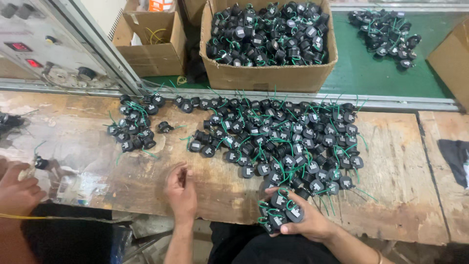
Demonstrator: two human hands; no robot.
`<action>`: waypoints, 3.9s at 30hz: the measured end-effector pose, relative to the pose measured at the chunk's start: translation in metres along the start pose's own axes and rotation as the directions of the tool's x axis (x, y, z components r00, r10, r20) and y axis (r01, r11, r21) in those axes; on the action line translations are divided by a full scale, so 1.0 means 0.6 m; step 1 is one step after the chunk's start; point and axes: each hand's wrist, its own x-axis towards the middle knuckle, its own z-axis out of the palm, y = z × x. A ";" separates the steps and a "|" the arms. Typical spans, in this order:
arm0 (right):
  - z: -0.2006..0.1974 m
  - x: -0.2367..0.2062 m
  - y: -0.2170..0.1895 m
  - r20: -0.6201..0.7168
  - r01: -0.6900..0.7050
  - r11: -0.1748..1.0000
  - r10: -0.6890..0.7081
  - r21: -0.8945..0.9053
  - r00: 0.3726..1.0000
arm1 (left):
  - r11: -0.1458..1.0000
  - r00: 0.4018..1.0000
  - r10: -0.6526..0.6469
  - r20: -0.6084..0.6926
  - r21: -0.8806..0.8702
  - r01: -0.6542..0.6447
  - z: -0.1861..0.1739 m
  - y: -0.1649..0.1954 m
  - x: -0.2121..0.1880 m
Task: The person picks up black power adapters with green cords from a workbench, winds the cord around each adapter by hand, and places the finished adapters into a cardboard box, working through the pile one at a time.
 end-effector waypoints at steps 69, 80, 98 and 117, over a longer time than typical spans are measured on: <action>-0.061 0.067 0.098 -0.092 0.299 0.490 -0.626 -0.818 0.774 | 0.952 0.801 -0.045 0.598 -0.216 0.215 0.158 -0.005 -0.112; -0.058 0.056 0.054 0.065 0.371 0.512 -0.519 -0.775 0.852 | 0.875 0.765 0.448 0.464 -0.050 -0.482 0.151 0.047 -0.034; -0.141 0.063 0.134 0.097 0.321 0.358 -0.522 -0.877 0.848 | 0.890 0.686 0.420 0.594 -0.122 -0.440 0.204 0.019 -0.126; -0.094 0.050 0.051 -0.018 0.467 0.597 -0.628 -0.652 0.778 | 0.936 0.793 0.279 0.542 0.030 -0.350 0.147 0.008 -0.017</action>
